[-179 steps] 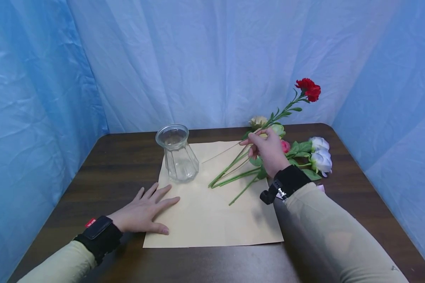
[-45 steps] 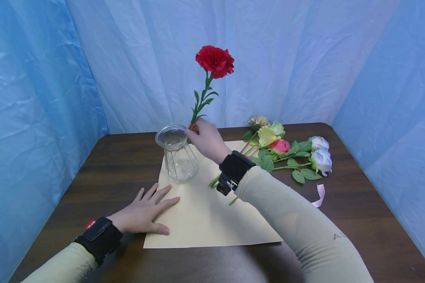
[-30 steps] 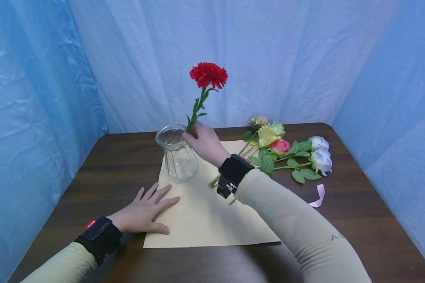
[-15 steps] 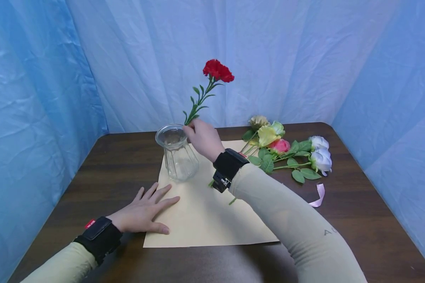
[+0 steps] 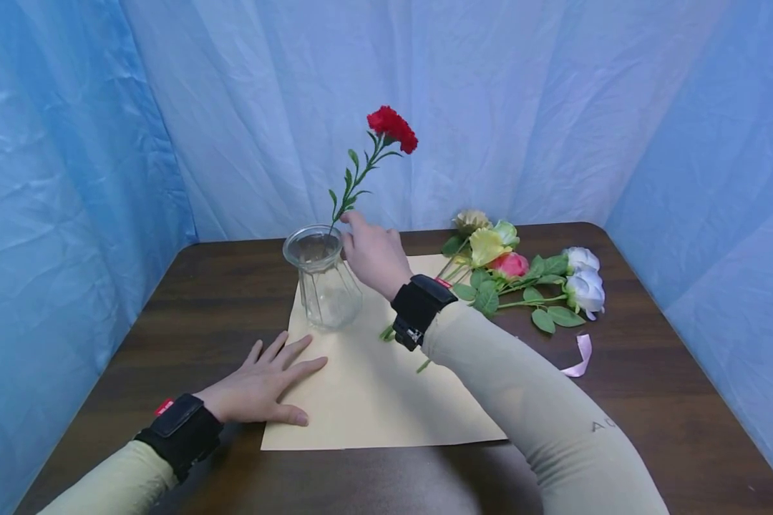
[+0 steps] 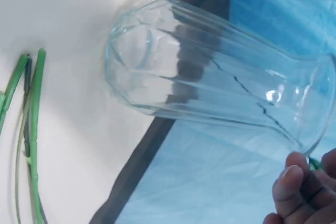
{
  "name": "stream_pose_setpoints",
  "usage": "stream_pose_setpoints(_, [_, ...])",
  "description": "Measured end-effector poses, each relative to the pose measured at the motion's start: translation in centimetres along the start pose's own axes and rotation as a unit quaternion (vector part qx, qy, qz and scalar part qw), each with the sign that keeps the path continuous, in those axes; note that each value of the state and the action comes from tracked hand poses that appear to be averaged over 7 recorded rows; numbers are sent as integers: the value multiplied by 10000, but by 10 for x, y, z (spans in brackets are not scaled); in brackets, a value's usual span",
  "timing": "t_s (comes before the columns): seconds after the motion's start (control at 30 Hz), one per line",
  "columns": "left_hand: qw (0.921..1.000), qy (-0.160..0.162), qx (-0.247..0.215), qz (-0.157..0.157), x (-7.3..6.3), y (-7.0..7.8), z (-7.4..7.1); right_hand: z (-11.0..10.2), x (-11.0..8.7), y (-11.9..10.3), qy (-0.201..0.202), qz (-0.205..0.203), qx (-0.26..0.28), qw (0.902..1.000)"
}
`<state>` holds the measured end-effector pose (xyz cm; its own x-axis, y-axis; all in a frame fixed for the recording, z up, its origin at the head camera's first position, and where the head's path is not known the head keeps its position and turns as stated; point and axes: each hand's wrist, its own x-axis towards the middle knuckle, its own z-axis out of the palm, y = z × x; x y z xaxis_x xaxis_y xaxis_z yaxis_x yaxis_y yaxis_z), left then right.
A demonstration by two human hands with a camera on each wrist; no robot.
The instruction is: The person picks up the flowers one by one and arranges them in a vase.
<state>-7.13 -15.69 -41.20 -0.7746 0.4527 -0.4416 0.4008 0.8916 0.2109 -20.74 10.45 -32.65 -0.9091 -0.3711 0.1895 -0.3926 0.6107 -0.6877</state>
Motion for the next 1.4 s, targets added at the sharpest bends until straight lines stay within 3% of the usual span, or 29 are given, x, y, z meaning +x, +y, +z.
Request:
stream_pose_setpoints(0.4, [10000,-36,33,-37,0,0,1,-6,-10,23,-555,-133,669,9961])
stream_pose_setpoints(0.77, [10000,10,83,27,-1,-1,2,-10,-17,36,-286,-345,314,9985])
stream_pose_setpoints(1.4, [10000,-14,44,22,0,1,-1,-30,-26,68,-183,154,199,9995])
